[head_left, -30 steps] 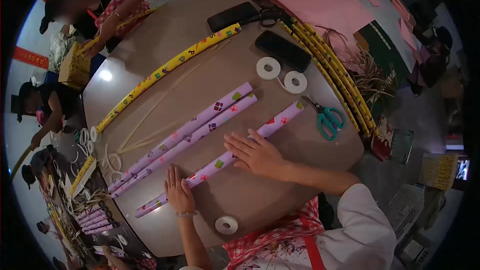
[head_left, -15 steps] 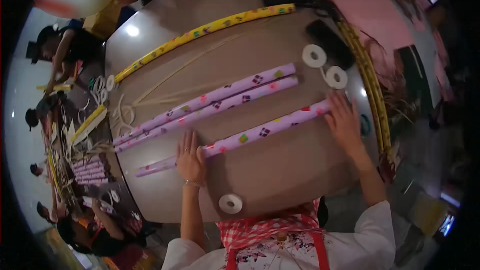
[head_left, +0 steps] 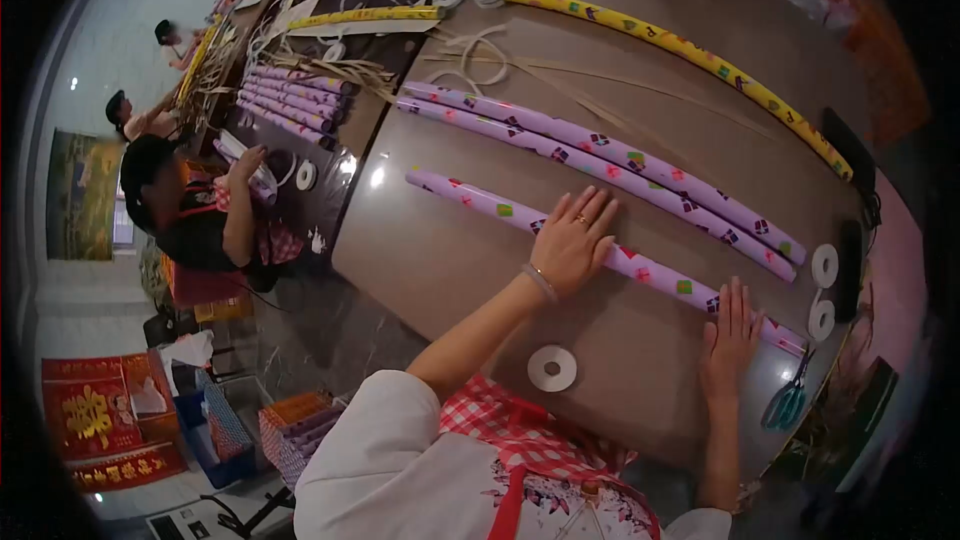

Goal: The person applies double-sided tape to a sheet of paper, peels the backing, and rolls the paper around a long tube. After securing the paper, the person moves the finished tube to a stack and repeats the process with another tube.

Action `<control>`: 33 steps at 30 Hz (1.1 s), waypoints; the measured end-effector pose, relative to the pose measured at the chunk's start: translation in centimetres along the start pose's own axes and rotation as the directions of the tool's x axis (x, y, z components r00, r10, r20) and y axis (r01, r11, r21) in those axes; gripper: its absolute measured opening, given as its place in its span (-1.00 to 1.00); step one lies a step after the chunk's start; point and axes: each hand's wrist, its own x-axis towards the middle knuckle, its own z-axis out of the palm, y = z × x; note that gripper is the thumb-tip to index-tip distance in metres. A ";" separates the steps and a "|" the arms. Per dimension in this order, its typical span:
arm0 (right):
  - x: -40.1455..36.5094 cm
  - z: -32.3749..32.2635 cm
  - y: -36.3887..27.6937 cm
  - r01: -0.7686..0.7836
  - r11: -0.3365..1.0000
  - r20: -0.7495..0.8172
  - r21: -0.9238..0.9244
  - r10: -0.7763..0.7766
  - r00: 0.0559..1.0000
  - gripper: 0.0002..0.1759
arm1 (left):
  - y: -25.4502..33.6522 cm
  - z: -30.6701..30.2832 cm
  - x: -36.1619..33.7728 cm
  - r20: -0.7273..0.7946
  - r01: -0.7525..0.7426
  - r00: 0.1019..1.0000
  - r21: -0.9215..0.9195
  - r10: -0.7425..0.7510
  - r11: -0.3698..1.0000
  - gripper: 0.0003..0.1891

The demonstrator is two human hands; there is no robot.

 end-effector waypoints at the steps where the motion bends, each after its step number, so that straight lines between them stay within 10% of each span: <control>1: 0.0 0.1 0.0 -0.023 1.000 0.011 -0.018 0.023 1.000 -0.45 | 0.1 -0.2 0.0 0.001 0.001 1.000 -0.009 -0.001 1.000 -0.46; 16: -0.2 2.4 0.6 0.034 0.997 -0.203 -0.072 -0.048 0.978 -0.49 | -1.8 -0.8 -0.8 -0.150 -0.058 0.989 -0.423 -0.007 0.904 -0.33; 24: -0.2 2.3 0.3 0.026 0.998 -0.177 -0.058 -0.036 0.984 -0.49 | -6.7 -2.0 -2.4 -0.112 -0.011 0.993 0.081 0.020 0.997 -0.34; 33: -0.2 2.7 0.4 0.021 0.997 -0.146 -0.071 -0.031 0.989 -0.49 | -16.2 -4.3 -5.6 -0.204 0.277 0.951 0.225 -0.233 0.934 -0.42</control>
